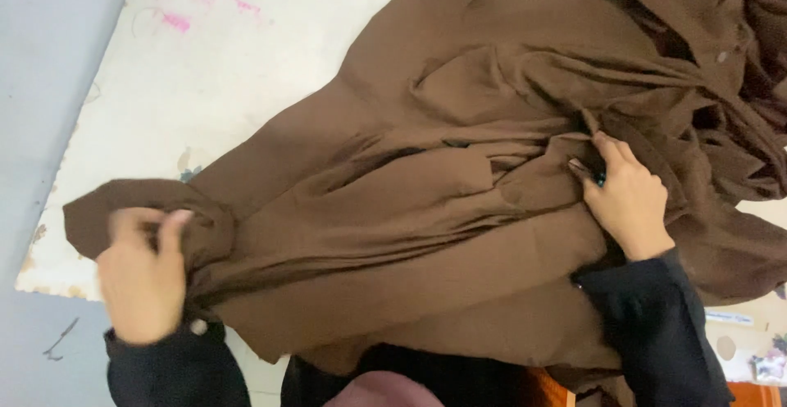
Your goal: Trimming loose threads from a brown garment using small scissors in a factory setting
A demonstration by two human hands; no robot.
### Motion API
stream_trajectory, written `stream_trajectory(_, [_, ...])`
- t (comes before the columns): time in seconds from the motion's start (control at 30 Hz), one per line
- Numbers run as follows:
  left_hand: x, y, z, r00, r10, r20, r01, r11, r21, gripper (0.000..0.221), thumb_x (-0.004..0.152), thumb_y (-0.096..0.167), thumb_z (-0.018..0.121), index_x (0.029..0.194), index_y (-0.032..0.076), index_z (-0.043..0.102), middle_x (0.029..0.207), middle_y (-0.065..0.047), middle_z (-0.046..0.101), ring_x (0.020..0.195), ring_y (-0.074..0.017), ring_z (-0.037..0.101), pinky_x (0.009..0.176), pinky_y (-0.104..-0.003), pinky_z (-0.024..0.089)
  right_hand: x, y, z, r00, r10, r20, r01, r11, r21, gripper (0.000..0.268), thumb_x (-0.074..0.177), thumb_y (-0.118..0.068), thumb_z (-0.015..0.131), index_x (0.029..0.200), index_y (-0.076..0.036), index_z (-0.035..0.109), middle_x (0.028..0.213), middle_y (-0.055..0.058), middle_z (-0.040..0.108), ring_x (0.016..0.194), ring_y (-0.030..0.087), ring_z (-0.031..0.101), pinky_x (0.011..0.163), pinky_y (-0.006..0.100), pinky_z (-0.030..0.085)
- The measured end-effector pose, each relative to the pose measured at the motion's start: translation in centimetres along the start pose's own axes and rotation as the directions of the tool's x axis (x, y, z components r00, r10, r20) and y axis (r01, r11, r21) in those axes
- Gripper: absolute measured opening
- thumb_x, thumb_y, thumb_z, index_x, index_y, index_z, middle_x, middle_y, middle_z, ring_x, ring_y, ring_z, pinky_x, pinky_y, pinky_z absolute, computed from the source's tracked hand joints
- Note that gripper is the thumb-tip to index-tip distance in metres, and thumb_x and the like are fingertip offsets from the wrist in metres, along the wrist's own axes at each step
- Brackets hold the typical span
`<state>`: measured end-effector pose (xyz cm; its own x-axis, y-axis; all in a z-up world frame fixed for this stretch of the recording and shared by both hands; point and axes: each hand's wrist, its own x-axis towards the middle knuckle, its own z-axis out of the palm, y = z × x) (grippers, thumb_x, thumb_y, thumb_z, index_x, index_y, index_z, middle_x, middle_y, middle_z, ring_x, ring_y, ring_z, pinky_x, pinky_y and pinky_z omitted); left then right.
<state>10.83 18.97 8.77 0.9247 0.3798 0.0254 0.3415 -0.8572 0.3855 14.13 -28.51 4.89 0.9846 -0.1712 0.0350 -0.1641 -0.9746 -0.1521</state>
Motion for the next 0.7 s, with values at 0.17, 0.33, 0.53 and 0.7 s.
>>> stream_trajectory(0.17, [-4.4,5.6,1.2,0.746,0.409,-0.526,-0.393,0.907,0.148,0.045,0.095,0.028,0.048,0.118,-0.01,0.048,0.114,-0.024,0.05,0.108,-0.0419,0.045,0.09,-0.048,0.035,0.0,-0.1,0.5,1.0,-0.01,-0.019,0.005,0.975,-0.222,0.054,0.072,-0.019,0.048,0.125,-0.016,0.043,0.112,0.008,0.052,0.064,0.042,0.06,0.049,0.047,0.046])
stream_trajectory(0.33, [-5.0,7.9,9.1,0.682,0.709,0.181,-0.731,0.649,0.214,0.056,0.078,0.054,0.039,0.126,0.026,0.037,0.136,-0.018,0.023,0.125,-0.0381,0.02,0.085,-0.069,0.022,-0.7,0.5,1.1,0.991,-0.055,-0.123,0.003,0.921,-0.389,0.041,0.072,-0.018,0.048,0.113,-0.016,0.052,0.086,0.008,0.054,0.055,0.038,0.06,0.041,0.044,0.046])
stream_trajectory(0.53, [6.4,9.7,11.2,0.741,0.623,0.25,-0.659,0.606,0.445,0.046,0.086,0.036,0.028,0.132,0.032,0.024,0.143,-0.01,0.011,0.13,-0.0341,0.009,0.094,-0.068,0.003,-4.3,0.4,2.3,0.97,-0.089,-0.225,-0.075,0.771,-0.632,0.039,0.064,-0.044,0.064,0.087,-0.016,0.051,0.074,0.001,0.057,0.057,0.023,0.062,0.044,0.034,0.047])
stream_trajectory(0.7, [7.0,8.5,8.6,0.576,0.789,-0.213,-0.684,0.608,0.403,0.045,0.08,0.016,0.044,0.124,0.021,0.047,0.134,-0.015,0.033,0.117,-0.0287,0.041,0.093,-0.054,0.025,-8.7,-4.2,-4.0,0.969,0.144,0.2,-0.054,0.915,-0.4,0.036,0.072,-0.041,0.047,0.102,-0.02,0.049,0.079,0.015,0.065,0.076,0.038,0.062,0.065,0.044,0.049])
